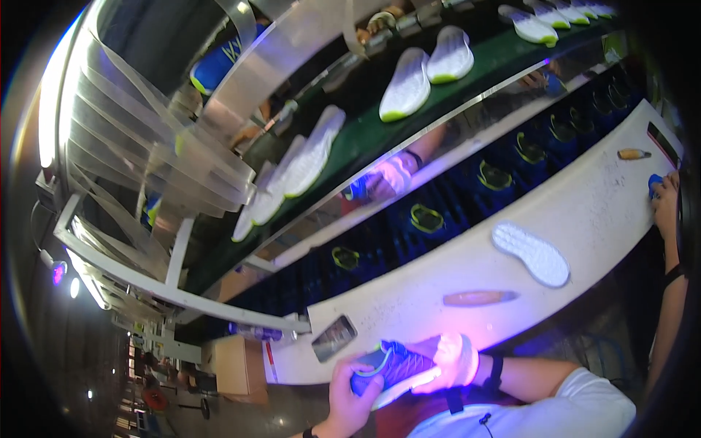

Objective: Inspecting and processing athletic shoes on a conveyor belt using a UV light to cure glue or check for defects.

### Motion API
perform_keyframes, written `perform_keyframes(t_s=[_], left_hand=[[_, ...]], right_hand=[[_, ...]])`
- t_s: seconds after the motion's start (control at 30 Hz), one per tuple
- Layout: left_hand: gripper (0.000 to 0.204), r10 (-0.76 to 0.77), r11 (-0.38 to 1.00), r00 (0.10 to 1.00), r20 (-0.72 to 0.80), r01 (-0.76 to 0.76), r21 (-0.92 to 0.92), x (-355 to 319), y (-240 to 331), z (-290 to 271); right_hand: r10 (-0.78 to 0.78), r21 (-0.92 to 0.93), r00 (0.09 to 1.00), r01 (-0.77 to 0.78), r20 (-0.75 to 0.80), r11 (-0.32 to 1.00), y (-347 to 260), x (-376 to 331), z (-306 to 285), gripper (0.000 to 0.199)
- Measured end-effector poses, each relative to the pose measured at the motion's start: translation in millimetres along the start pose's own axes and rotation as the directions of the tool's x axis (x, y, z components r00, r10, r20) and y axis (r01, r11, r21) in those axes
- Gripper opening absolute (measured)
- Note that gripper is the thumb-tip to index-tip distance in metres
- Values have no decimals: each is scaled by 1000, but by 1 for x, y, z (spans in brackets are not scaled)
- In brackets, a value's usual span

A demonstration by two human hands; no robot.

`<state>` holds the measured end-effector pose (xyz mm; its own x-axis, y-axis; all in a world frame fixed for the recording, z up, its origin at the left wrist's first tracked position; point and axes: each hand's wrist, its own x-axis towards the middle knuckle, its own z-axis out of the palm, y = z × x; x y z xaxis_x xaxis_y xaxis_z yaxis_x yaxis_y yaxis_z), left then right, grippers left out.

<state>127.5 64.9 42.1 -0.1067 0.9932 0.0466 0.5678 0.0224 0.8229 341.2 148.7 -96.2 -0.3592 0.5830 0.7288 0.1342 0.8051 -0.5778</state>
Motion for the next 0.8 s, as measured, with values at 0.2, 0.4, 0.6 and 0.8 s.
perform_keyframes(t_s=[0.2, 0.4, 0.6, 0.8], left_hand=[[27, 131, 991, 991, -24, -130, 33, -1, 2, -3], [35, 223, 965, 966, -132, -199, 171, -1, -17, -3], [27, 166, 986, 980, -109, -165, 17, -8, -29, -8], [18, 171, 985, 983, -61, -172, -13, -5, -47, -15]], right_hand=[[2, 29, 999, -1, -36, 1000, -6, 7, -7, 83], [121, 38, 974, -131, 192, 991, -9, 8, -6, 69], [81, 145, 963, -121, 257, 982, -5, 10, -1, 78], [96, 63, 919, -130, 382, 990, -12, 18, -1, 83]])
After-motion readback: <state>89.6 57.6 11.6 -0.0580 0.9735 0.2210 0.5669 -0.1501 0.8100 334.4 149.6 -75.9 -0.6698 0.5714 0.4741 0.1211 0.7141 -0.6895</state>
